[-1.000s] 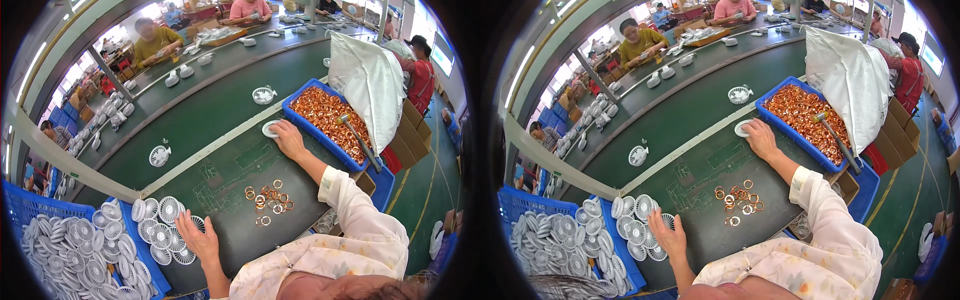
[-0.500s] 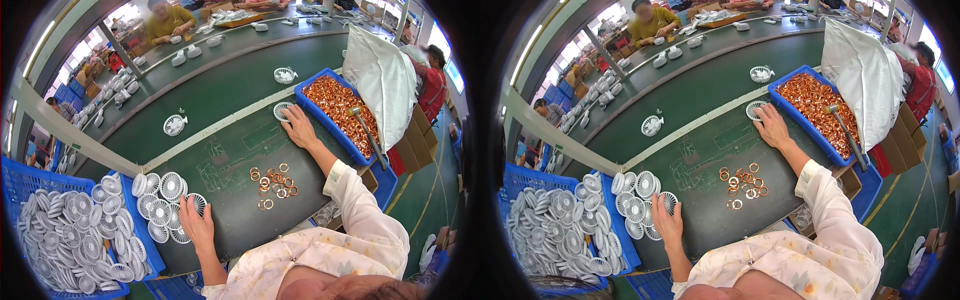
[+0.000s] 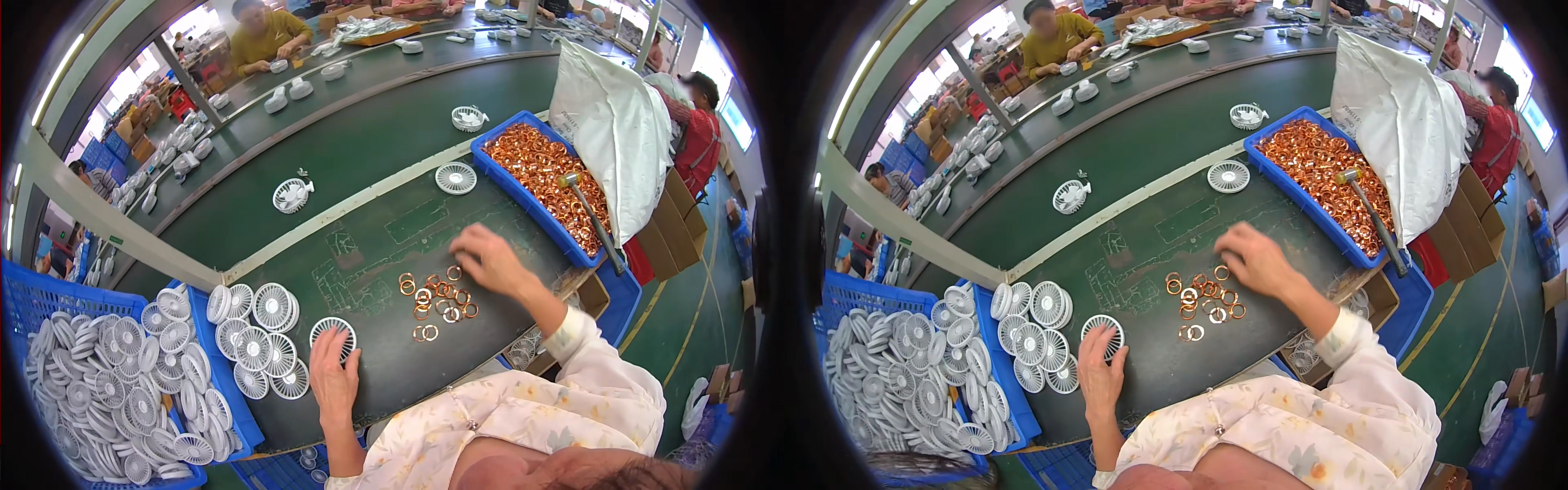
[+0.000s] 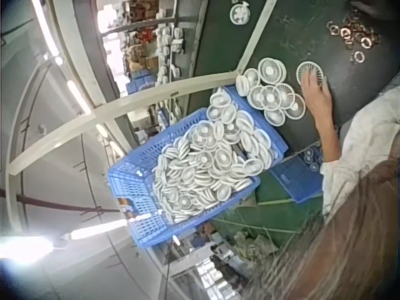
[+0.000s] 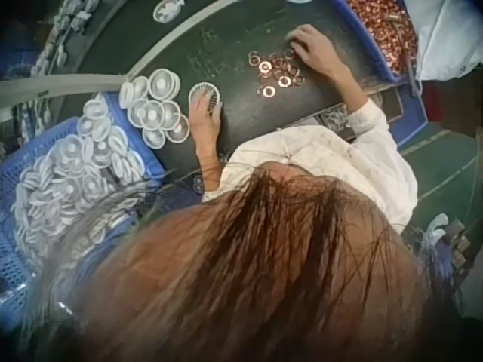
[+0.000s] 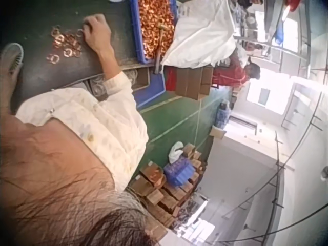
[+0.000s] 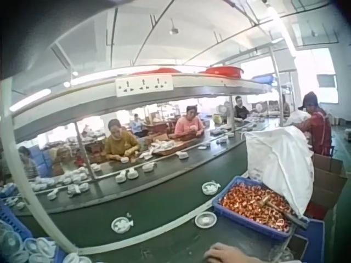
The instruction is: The person taps metal rings into fan grilles on a table using a small mallet, stacks the assembled grilles into a box, and fits metal rings from a tray onto fan grilles by hand.
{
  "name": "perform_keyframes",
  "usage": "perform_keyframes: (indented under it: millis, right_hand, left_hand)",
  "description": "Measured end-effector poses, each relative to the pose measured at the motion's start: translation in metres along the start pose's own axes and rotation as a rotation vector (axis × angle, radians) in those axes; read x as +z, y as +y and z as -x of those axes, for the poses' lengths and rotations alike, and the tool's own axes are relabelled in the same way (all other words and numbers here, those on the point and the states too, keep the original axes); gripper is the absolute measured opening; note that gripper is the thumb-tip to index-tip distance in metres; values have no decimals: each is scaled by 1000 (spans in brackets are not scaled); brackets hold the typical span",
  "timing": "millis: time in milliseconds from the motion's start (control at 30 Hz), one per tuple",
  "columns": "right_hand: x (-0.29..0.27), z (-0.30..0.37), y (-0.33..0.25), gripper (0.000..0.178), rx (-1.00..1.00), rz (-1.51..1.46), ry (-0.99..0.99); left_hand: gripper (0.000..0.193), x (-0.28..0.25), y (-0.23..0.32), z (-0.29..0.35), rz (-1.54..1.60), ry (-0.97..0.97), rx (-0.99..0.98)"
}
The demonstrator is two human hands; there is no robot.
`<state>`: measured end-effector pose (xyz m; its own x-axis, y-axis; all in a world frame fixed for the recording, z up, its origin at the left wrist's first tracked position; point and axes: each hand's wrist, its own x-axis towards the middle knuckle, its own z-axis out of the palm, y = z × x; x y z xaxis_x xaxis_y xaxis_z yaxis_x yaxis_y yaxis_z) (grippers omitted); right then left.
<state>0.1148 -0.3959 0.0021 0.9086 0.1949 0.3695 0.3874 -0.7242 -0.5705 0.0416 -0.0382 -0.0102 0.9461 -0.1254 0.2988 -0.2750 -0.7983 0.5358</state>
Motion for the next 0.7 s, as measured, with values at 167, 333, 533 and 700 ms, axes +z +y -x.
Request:
perform_keyframes:
  millis: [167,333,533,700]
  right_hand:
    - [4,37,-11,14,20,-32,-101]
    - [7,42,-1,11,80,-101,-81]
    - [17,40,-24,10,513,-782,75]
    - [24,33,-54,13,619,-1187,-134]
  left_hand:
    - [53,0,13,-4,3,14,-18]
    - [80,-5,18,-5,-91,-63,-238]
    - [57,-8,22,-8,279,-85,-368]
    - [16,13,31,-17,1068,2,-490]
